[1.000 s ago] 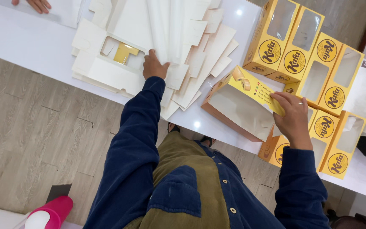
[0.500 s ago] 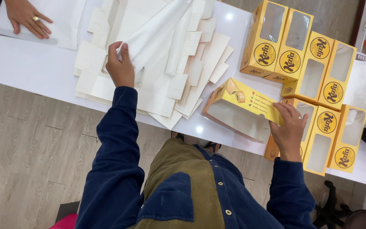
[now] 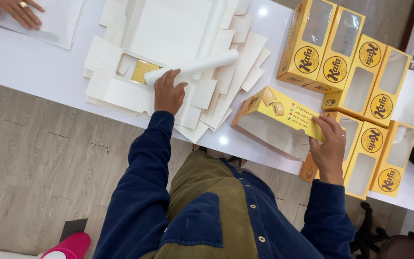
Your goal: The person assembles yellow cardboard boxes by folding flaps and inserting white tissue paper into each box. They handle the boxes one at a time, placing the finished boxes on the table.
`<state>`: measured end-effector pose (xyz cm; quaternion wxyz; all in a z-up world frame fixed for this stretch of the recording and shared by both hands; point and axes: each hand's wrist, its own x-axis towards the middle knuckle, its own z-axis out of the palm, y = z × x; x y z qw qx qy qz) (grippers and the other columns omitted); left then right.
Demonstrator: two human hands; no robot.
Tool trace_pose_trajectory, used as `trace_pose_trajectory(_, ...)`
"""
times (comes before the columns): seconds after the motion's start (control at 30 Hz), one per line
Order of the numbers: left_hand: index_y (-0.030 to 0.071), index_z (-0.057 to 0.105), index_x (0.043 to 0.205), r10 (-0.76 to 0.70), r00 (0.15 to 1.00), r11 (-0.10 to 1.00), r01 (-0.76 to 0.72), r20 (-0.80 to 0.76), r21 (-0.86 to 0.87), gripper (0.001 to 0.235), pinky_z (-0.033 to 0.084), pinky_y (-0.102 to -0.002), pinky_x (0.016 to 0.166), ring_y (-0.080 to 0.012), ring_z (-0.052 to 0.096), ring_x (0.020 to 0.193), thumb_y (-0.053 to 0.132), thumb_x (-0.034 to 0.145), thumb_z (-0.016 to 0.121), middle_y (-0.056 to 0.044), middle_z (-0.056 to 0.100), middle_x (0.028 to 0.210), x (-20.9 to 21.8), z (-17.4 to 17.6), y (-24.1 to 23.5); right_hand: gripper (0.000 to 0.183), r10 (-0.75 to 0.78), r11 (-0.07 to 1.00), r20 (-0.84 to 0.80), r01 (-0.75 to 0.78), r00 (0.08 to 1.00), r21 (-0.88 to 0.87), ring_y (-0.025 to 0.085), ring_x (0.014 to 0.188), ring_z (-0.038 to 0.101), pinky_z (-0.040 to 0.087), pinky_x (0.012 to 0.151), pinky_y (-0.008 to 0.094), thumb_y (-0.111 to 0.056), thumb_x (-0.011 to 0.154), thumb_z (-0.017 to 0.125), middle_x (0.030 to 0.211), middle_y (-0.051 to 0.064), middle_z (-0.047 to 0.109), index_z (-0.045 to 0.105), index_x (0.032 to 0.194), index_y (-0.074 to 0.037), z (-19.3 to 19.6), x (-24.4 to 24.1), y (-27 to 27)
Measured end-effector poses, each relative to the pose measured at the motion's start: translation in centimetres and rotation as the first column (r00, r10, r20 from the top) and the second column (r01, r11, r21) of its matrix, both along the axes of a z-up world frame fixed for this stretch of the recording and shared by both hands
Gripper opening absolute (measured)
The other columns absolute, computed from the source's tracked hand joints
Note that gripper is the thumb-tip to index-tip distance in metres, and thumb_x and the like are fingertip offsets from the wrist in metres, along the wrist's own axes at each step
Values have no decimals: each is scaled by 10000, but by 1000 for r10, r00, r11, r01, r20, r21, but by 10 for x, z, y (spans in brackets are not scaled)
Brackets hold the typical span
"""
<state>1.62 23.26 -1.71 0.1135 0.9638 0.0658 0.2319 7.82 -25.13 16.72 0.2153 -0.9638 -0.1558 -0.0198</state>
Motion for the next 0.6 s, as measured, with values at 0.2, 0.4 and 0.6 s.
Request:
trace_pose_trajectory(0.2, 374, 317, 1584, 196, 884, 960, -260, -424, -100, 837, 199, -689, 1193, -367, 260, 1510, 254, 898, 781, -92, 261, 1624, 32, 7, 4, 449, 21, 999, -13, -21, 1000, -27, 467, 1396, 480, 232, 1109, 816, -10, 941, 684, 1392, 102, 569, 658, 1349, -194, -10, 4, -4)
trace_pose_trajectory(0.4, 300, 249, 1609, 338, 849, 919, -391, -406, -54, 754, 553, -486, 998, -272, 596, 1221, 106, 1007, 659, -36, 494, 1342, 30, -5, 28, 466, 12, 1000, -30, -12, 999, -7, 456, 1420, 450, 212, 1122, 807, -6, 950, 669, 1404, 85, 545, 644, 1366, -215, -4, -1, -1)
trace_pose_trajectory(0.6, 398, 321, 1566, 125, 873, 727, -404, -471, -555, 612, 451, -468, 1113, -301, 545, 1342, 153, 1024, 468, -64, 533, 1455, 6, 67, 45, 436, -3, 1000, -75, 2, 997, -13, 452, 1437, 432, 196, 1141, 796, -65, 971, 662, 1424, 73, 546, 636, 1373, -234, -6, 4, -5)
